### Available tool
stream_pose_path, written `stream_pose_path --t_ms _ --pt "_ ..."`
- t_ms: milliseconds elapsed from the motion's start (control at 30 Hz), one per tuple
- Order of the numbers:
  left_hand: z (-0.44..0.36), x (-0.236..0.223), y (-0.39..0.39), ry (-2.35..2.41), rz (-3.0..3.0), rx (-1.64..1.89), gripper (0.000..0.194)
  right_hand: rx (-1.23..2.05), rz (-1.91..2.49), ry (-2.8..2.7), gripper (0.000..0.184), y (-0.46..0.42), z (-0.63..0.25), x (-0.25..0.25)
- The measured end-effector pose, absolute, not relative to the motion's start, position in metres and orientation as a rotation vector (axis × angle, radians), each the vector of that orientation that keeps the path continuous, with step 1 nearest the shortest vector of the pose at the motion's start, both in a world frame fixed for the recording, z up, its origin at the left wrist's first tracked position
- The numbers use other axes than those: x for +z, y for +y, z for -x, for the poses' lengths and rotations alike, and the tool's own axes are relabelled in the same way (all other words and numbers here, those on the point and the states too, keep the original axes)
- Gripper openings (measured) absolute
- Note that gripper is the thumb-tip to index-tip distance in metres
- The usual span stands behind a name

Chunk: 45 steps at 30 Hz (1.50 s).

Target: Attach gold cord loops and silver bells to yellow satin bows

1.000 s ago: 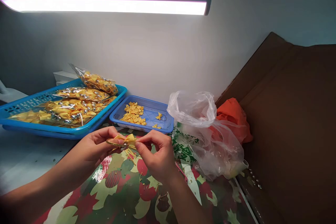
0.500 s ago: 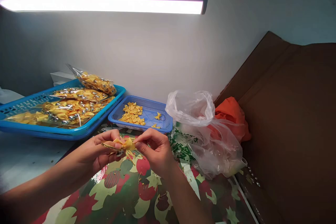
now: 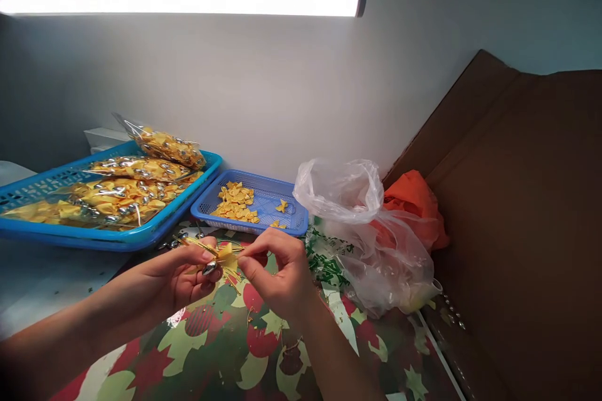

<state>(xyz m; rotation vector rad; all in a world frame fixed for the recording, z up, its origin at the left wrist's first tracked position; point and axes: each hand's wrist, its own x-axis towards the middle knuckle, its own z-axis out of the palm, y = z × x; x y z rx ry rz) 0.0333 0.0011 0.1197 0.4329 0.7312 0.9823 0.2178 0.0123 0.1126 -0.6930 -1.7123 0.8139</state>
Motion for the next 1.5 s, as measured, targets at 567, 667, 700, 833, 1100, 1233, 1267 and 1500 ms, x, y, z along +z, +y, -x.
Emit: stream_pose_path --t_ms 567,667,700,833,1100,1233,1267,1500 --pt "-0.032 0.117 0.0 0.744 -0.475 1.01 0.011 0.592 0.81 -1.715 0.016 0.0 -0.21 0.119" --pt "-0.032 0.116 0.001 0.752 -0.484 1.007 0.011 0.588 0.81 -1.707 0.016 0.0 -0.209 0.119" --pt "-0.032 0.116 0.001 0.756 -0.486 1.004 0.01 0.588 0.813 -1.704 0.016 0.0 -0.209 0.118" --pt "-0.033 0.117 0.001 0.759 -0.5 0.997 0.009 0.576 0.828 -1.698 0.015 -0.001 -0.209 0.118" --pt "-0.034 0.116 0.0 0.739 -0.511 0.983 0.011 0.512 0.834 -1.686 0.015 -0.001 -0.208 0.12" --pt "-0.033 0.114 0.001 0.747 -0.492 1.009 0.008 0.505 0.822 -1.685 0.016 -0.003 -0.207 0.122" --pt "-0.033 0.113 0.001 0.743 -0.488 1.015 0.008 0.499 0.819 -1.683 0.016 -0.003 -0.207 0.123" --pt "-0.035 0.115 0.001 0.756 -0.46 1.044 0.009 0.459 0.852 -1.692 0.016 -0.004 -0.207 0.122"
